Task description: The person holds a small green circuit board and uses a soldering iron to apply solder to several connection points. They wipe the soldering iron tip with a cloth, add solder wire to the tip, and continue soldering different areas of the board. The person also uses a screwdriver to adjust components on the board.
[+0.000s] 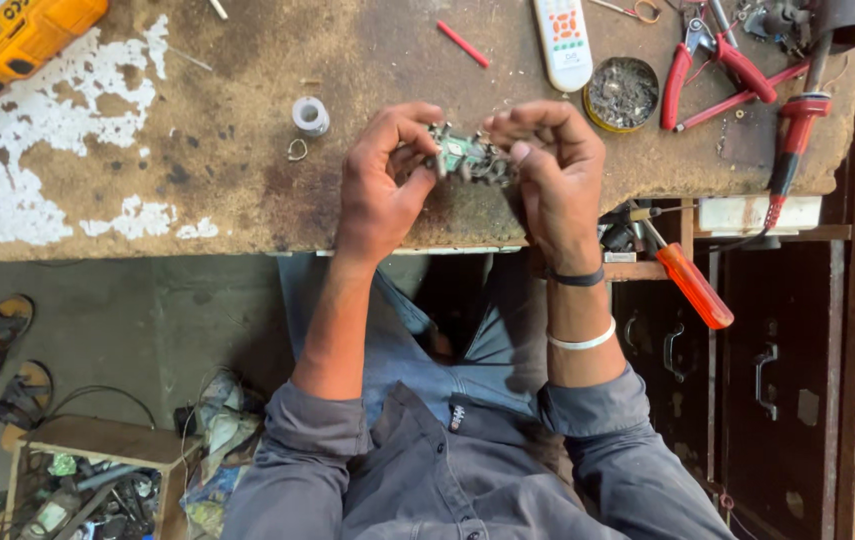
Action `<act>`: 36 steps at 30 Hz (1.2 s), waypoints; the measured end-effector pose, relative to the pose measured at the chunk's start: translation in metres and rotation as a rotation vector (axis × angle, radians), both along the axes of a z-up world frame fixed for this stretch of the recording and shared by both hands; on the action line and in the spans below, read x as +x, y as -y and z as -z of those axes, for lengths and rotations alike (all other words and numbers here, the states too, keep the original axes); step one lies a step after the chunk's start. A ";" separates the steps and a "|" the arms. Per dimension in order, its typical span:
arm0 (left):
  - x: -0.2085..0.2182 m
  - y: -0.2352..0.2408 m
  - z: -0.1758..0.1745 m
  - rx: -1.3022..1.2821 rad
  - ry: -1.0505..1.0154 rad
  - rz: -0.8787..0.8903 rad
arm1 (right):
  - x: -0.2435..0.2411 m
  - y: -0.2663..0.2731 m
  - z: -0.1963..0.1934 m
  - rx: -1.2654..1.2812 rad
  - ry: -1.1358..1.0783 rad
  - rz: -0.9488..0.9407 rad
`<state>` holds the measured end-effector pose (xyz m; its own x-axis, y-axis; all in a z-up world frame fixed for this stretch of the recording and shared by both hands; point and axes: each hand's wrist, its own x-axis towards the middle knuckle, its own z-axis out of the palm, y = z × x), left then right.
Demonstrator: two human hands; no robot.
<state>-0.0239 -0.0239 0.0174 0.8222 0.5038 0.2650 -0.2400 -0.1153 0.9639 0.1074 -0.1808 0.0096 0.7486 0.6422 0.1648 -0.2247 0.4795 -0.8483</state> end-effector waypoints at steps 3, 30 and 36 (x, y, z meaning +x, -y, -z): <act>0.002 0.001 0.005 0.013 0.022 -0.037 | 0.000 0.004 0.006 -0.024 0.027 0.043; 0.002 -0.005 0.005 -0.231 0.109 -0.032 | -0.007 -0.002 -0.012 -0.240 0.167 -0.164; -0.002 -0.002 0.006 -0.044 0.062 -0.112 | -0.012 0.004 -0.002 -0.125 0.457 0.164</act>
